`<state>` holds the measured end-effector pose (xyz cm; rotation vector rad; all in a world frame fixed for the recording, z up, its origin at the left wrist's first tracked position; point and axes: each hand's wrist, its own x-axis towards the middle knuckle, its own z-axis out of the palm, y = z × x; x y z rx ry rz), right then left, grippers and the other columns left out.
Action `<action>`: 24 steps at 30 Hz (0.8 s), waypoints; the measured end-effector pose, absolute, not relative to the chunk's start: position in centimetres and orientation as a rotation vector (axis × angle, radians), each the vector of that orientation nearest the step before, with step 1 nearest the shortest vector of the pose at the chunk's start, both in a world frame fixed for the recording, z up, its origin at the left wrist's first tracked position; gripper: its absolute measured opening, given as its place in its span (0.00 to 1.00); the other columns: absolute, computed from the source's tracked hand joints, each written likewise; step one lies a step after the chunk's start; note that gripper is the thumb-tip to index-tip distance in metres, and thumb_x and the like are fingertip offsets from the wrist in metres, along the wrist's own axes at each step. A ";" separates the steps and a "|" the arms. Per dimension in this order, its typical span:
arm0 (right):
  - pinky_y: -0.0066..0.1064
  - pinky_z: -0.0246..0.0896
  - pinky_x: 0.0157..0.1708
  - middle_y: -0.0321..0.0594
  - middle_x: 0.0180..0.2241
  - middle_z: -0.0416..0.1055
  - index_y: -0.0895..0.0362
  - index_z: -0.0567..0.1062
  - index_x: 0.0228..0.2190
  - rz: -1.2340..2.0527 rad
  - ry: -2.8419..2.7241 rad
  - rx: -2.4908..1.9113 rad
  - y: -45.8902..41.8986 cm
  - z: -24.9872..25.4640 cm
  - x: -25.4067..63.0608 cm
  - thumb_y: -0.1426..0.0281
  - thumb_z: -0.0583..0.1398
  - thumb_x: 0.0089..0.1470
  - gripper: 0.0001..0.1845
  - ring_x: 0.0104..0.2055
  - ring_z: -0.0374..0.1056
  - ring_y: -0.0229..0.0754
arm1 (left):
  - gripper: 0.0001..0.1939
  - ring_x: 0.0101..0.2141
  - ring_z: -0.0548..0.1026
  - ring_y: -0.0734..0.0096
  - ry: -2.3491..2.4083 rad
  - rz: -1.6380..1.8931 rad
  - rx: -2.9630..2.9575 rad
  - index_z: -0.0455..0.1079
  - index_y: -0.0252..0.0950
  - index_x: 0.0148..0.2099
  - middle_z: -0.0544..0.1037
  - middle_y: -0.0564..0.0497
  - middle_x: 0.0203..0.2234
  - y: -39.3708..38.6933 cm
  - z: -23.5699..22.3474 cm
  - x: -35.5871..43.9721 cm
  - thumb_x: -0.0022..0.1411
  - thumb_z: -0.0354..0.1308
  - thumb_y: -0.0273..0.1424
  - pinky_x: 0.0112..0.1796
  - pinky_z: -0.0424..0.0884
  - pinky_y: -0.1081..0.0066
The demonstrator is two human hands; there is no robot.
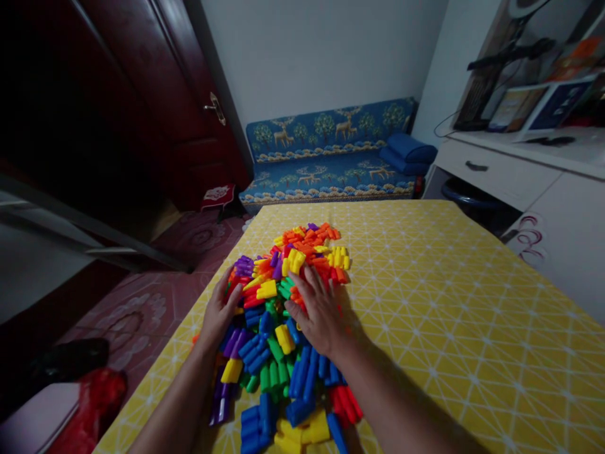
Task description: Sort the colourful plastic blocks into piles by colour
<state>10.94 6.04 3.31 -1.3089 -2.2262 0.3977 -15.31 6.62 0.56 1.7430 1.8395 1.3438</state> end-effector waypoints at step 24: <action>0.46 0.54 0.62 0.45 0.60 0.67 0.53 0.69 0.58 0.845 -1.929 -1.499 27.4 2.0 9.5 0.40 0.40 0.60 0.42 0.63 0.62 0.50 | 0.23 0.60 0.67 0.56 1.892 1.218 1.752 0.70 0.44 0.60 0.71 0.46 0.58 6.0 0.4 -15.7 0.67 0.51 0.45 0.60 0.61 0.53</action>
